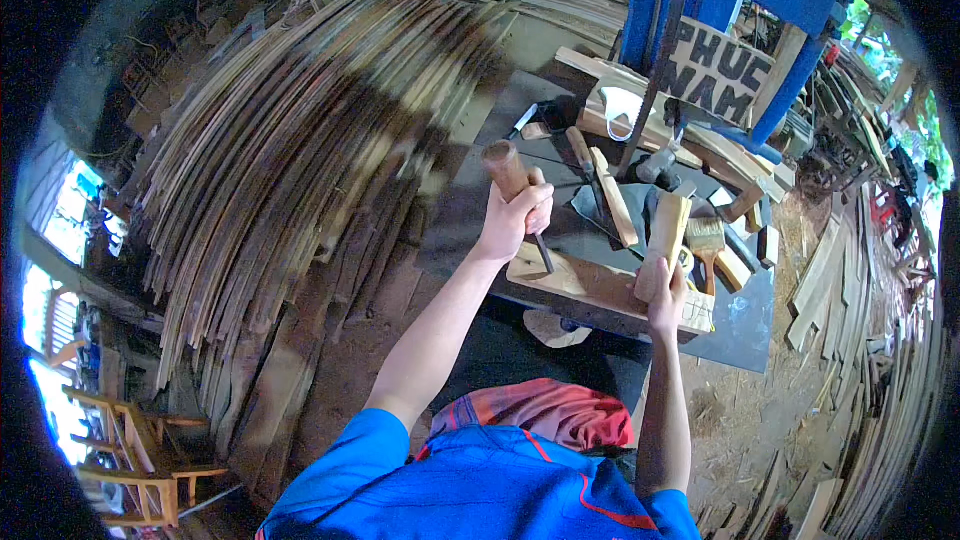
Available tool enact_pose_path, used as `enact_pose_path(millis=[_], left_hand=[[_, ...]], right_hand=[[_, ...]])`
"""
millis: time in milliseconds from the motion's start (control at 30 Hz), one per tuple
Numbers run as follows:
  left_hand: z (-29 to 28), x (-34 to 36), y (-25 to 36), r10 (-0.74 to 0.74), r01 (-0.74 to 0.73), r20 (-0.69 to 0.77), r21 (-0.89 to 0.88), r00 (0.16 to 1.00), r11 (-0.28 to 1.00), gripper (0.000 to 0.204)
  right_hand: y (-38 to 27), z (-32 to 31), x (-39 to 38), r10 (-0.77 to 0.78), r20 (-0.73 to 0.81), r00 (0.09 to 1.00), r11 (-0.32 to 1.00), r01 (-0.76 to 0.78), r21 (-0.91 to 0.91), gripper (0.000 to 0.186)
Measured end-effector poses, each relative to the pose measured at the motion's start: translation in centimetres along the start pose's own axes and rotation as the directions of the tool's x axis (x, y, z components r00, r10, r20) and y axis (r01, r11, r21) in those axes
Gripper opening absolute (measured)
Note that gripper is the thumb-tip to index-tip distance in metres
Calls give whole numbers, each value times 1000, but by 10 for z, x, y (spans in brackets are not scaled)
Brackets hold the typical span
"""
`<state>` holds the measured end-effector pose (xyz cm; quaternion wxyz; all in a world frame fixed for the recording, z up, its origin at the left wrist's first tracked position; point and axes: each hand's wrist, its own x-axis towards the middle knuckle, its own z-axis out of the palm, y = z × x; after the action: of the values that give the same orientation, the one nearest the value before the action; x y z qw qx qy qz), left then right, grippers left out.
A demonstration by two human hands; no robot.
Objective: Carving letters or patterns into a piece of wood using a chisel and a mallet.
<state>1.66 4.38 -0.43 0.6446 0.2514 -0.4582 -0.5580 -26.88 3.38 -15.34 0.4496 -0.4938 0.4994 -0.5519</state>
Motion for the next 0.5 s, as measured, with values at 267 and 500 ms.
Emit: enact_pose_path(millis=[267, 500], left_hand=[[-21, 0, -5, 89, -74, -216, 73, 972, 995, 34], [-33, 0, 0, 81, -96, -107, -141, 991, 985, 24]], right_hand=[[-15, 8, 2, 97, -33, 995, 989, -92, 118, 36], [-16, 9, 4, 6, -56, 998, 1000, -6, -6, 35]])
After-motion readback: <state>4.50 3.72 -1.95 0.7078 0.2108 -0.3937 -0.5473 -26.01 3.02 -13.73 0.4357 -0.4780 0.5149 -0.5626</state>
